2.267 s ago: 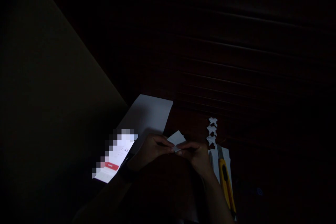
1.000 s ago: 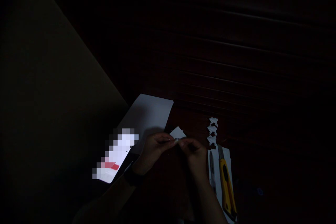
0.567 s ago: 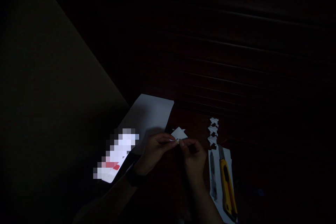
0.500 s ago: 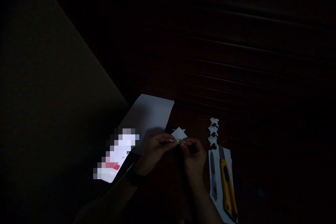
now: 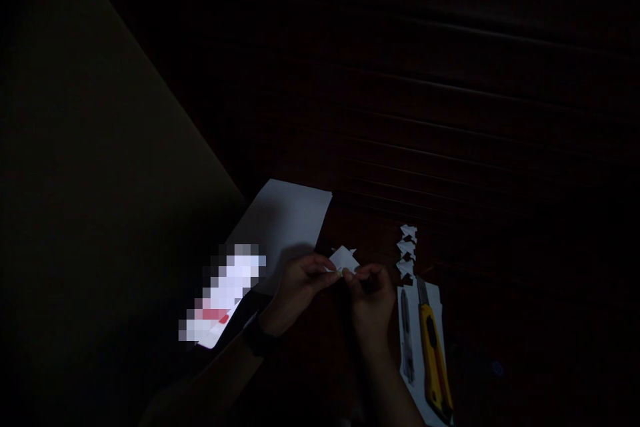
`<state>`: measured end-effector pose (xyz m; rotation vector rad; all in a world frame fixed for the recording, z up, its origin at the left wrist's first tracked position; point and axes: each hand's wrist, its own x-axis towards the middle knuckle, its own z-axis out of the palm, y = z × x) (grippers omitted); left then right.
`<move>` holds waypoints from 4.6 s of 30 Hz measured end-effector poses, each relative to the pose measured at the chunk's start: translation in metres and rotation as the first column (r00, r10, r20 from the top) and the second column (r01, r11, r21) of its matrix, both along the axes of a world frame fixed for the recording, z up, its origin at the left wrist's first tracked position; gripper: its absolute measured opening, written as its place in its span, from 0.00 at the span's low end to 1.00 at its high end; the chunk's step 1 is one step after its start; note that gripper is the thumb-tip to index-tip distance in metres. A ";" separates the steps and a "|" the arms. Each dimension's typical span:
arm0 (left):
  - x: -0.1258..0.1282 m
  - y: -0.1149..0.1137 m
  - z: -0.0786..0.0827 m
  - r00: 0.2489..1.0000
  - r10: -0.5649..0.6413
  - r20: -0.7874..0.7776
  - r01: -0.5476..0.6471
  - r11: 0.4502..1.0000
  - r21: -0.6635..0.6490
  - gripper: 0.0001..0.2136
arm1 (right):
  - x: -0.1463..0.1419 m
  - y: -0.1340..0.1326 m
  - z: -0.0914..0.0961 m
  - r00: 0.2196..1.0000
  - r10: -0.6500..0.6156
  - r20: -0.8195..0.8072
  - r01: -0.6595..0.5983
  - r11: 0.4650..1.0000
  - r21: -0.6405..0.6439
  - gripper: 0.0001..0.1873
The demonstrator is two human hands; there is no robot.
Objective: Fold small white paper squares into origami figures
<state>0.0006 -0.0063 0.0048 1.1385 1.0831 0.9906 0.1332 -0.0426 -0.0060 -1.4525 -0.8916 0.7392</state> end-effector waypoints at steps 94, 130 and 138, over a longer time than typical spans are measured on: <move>-0.003 0.005 0.004 0.992 -0.067 -0.105 0.065 0.998 -0.017 0.06 | 0.014 0.007 0.007 0.962 0.269 -0.043 -0.272 0.961 -0.059 0.26; -0.003 0.004 -0.005 0.982 -0.092 -0.167 0.097 0.995 0.023 0.07 | 0.022 0.005 0.010 0.906 0.364 -0.214 -0.399 0.904 -0.152 0.26; -0.001 0.002 0.009 0.979 -0.092 -0.182 0.092 0.996 -0.005 0.11 | 0.019 0.007 0.009 0.965 0.237 -0.108 -0.254 0.949 -0.186 0.24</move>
